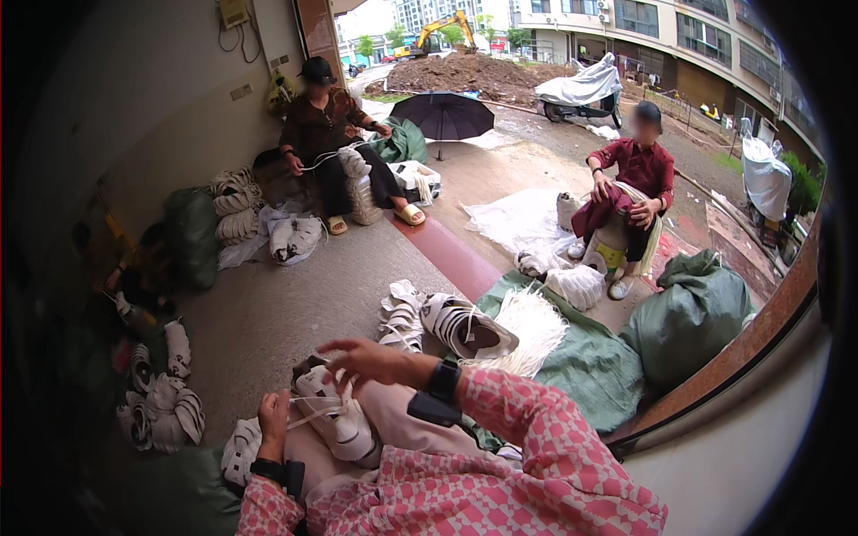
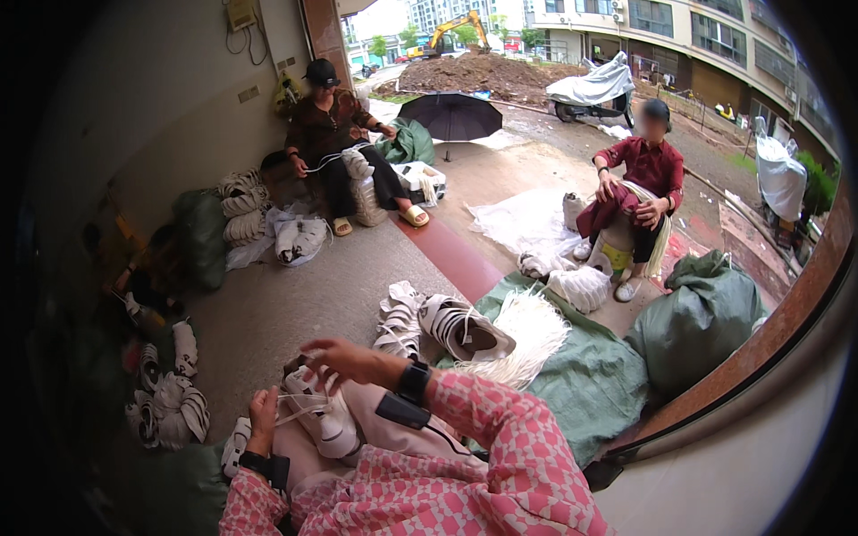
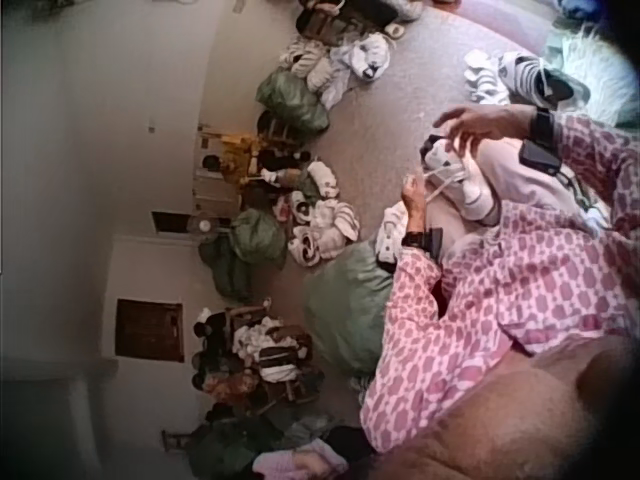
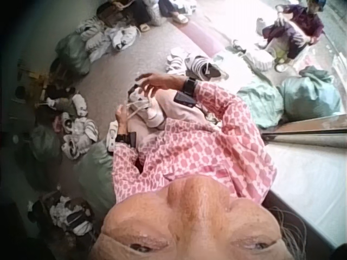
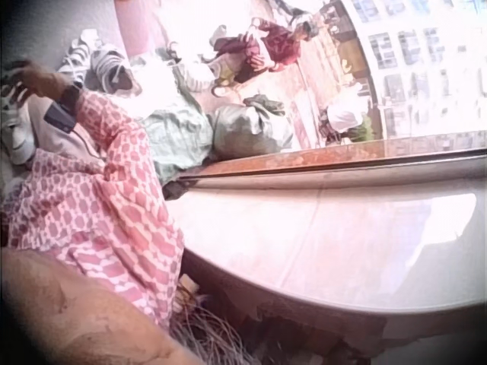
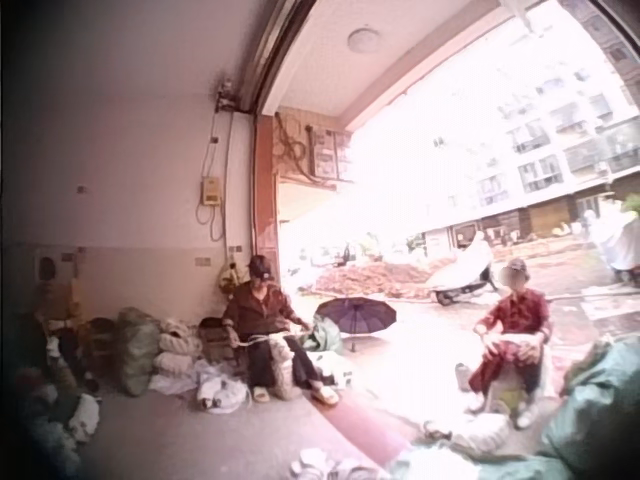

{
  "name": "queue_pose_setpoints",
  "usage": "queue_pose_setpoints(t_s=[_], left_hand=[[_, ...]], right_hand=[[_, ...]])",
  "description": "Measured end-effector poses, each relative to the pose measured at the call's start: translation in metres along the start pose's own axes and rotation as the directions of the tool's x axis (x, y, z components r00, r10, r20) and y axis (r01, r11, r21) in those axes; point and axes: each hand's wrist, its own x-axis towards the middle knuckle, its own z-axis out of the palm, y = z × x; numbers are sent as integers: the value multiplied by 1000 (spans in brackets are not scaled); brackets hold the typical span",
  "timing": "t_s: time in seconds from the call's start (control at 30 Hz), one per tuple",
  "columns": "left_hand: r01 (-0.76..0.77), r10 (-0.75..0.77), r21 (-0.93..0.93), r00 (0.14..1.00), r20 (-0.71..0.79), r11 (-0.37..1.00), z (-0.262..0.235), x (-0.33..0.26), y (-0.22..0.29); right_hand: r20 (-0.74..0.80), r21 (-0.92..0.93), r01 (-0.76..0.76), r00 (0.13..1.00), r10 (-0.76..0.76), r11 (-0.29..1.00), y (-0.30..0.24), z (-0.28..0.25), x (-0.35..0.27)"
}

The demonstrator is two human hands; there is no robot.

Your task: The recorder is lacing shoelaces through the eyelets of white sneakers.

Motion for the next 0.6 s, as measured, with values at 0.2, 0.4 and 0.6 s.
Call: queue_pose_setpoints(t_s=[0.2,0.4,0.6], left_hand=[[-289,287,427,955,73,856,20,-15,30],[-238,248,435,968,35,868,19,-16,25],[-242,253,455,967,37,857,20,-14,17]], right_hand=[[331,-112,324,903,-272,939,-111,61,-9],[570,-66,422,760,-312,904,-162,108,-16],[590,-69,416,750,-299,907,-169,115,-27]])
